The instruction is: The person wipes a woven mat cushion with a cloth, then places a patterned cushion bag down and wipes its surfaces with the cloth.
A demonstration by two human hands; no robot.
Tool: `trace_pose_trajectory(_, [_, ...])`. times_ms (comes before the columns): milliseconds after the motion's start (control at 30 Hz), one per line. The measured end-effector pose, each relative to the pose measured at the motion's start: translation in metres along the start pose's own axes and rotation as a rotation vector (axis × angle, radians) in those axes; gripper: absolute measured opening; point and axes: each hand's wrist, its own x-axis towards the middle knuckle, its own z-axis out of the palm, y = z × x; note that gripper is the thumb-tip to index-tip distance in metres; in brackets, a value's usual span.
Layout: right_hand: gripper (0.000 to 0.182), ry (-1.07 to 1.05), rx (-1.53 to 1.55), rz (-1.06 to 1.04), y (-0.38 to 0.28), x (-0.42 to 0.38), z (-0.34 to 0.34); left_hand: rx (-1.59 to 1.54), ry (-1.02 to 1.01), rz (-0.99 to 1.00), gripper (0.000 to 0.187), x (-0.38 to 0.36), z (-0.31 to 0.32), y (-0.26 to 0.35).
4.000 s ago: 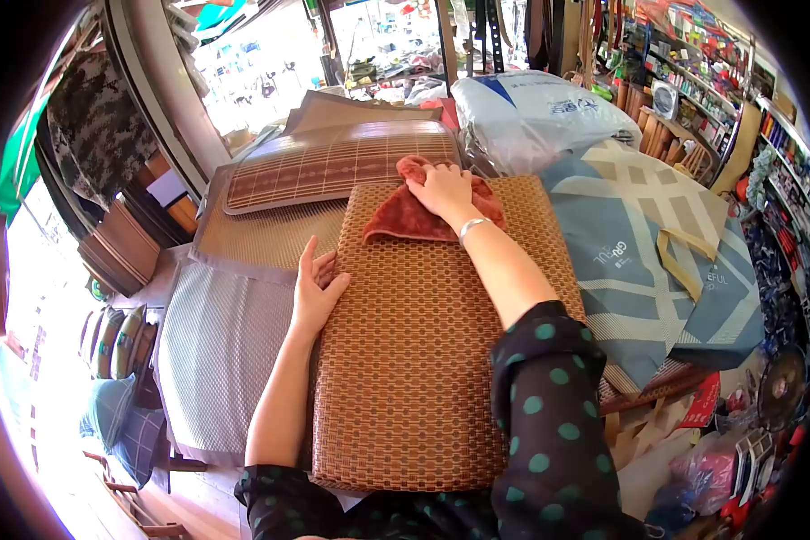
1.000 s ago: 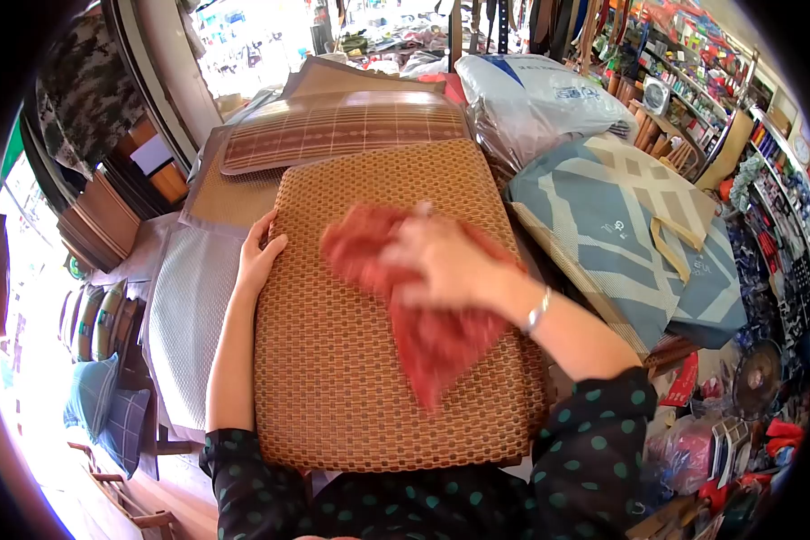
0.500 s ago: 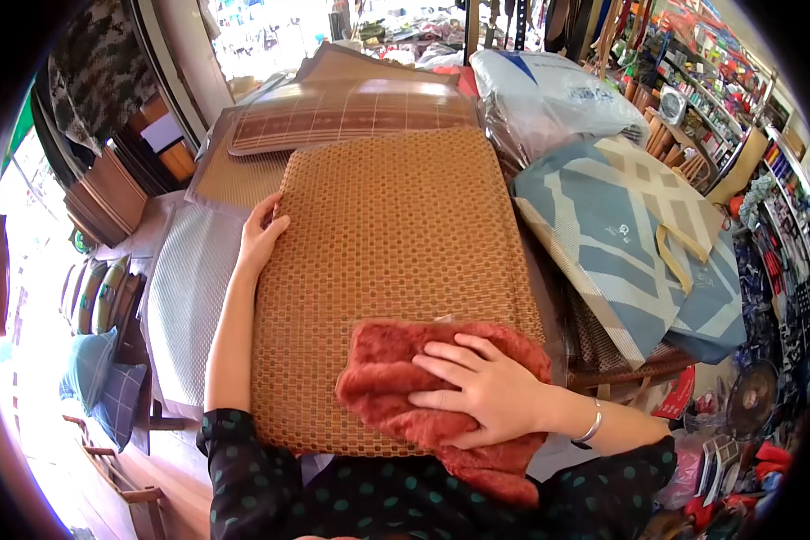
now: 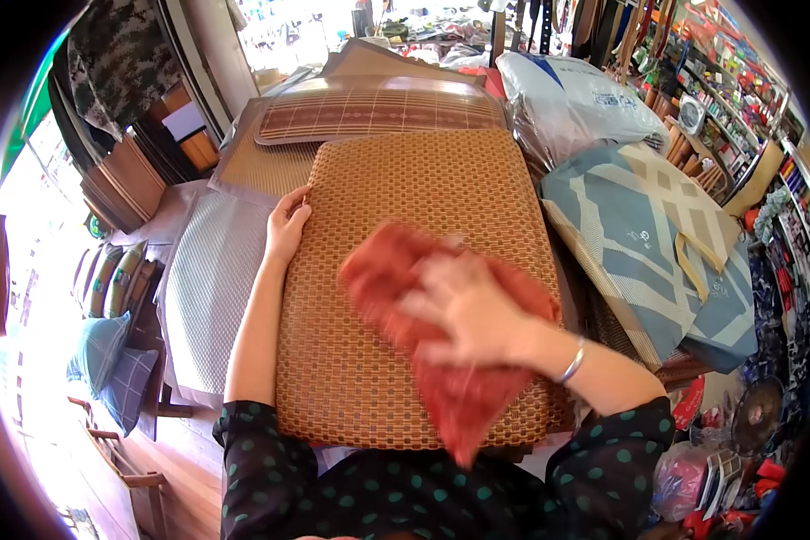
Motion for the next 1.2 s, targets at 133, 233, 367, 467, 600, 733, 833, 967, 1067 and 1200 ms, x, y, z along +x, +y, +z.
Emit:
trace_pose_trajectory(133, [0.062,-0.054,0.178,-0.425,-0.04,0.028,0.029,-0.051,0.011,0.005,0.043,-0.004,0.004,0.008])
trace_pose_trajectory(233, [0.061,0.117,0.038,-0.168,0.04,0.092,0.016,-0.057,-0.012,0.013,0.042,0.0,-0.001,-0.007])
trace_pose_trajectory(367, [0.064,0.288,-0.299,0.434,0.158,0.099,0.012,-0.048,-0.015,0.01,0.042,-0.002,0.0,-0.004])
trace_pose_trajectory(467, [0.069,0.225,-0.357,0.471,0.157,0.087,0.014,0.013,0.002,0.036,0.041,0.001,0.0,-0.001])
trace_pose_trajectory(600, [0.064,0.013,0.006,0.191,0.058,0.075,-0.002,0.064,0.022,0.041,0.04,0.0,-0.002,-0.003])
trace_pose_trajectory(733, [0.072,0.046,0.061,-0.351,0.006,0.076,0.035,0.015,-0.012,0.048,0.038,-0.001,0.001,-0.005])
trace_pose_trajectory(833, [0.071,0.077,-0.003,-0.172,0.061,0.114,0.024,-0.146,-0.031,0.015,0.036,-0.001,0.002,0.001])
trace_pose_trajectory(967, [0.069,0.208,-0.249,0.468,0.175,0.099,-0.003,0.034,-0.003,0.099,0.035,-0.001,0.004,0.006])
trace_pose_trajectory(1067, [0.07,0.259,-0.418,0.538,0.178,0.066,-0.02,0.145,0.009,0.127,0.034,0.005,0.006,0.016])
trace_pose_trajectory(1200, [0.068,0.188,-0.08,0.194,0.075,0.022,-0.003,0.166,-0.022,0.15,0.033,0.004,-0.003,0.003])
